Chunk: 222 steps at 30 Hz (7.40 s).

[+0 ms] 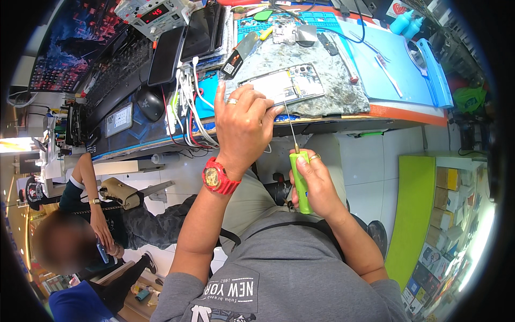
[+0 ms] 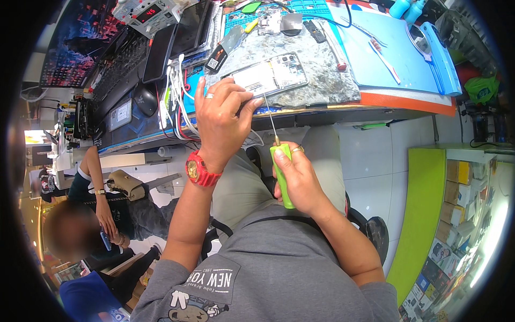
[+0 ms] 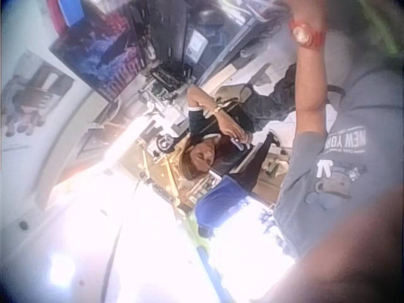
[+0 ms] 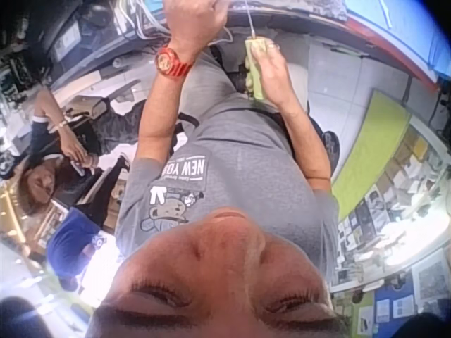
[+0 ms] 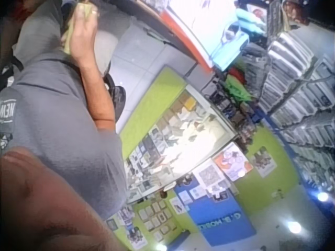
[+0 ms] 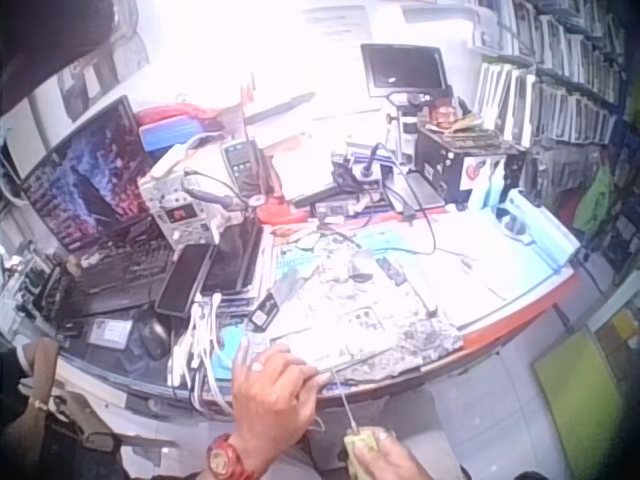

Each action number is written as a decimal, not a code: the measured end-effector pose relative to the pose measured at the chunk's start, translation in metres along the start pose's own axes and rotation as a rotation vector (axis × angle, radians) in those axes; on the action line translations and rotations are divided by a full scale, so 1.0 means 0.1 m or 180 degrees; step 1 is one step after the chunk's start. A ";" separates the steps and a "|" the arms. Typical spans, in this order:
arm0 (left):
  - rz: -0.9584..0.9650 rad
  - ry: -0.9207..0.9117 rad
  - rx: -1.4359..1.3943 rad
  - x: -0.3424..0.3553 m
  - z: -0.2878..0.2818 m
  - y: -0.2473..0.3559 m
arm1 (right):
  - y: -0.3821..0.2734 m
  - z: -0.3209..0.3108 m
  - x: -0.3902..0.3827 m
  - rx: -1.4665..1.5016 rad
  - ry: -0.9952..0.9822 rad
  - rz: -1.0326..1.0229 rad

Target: The person uses a screwdriver to remove screws from a mobile phone on a workbench.

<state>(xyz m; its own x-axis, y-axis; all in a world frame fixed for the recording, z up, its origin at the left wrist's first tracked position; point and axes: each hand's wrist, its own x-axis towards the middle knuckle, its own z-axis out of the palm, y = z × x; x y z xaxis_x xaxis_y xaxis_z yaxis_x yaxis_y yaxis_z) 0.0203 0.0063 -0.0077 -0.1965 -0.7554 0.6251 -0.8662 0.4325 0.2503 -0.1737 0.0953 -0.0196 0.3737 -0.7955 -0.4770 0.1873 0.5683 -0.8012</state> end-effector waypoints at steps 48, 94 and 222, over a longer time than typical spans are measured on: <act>-0.0073 -0.0061 -0.0002 -0.02 0.01 -0.01 | -0.05 -0.04 -0.05 -0.0233 0.0333 -0.0336; 0.0210 -0.0036 -0.0287 -0.14 -0.01 -0.27 | 0.00 0.12 0.02 -0.0576 0.0021 -0.0014; 0.0148 0.0103 -0.0402 -0.18 0.02 -0.27 | 0.03 -0.10 0.03 0.0075 0.0013 -0.0166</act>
<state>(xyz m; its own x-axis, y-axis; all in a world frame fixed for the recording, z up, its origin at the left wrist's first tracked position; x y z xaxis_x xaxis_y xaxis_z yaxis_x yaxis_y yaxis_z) 0.0460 0.0073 -0.0265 -0.2184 -0.7177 0.6612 -0.7915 0.5266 0.3102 -0.1809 0.0926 -0.0264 0.3592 -0.8250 -0.4363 0.2278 0.5309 -0.8163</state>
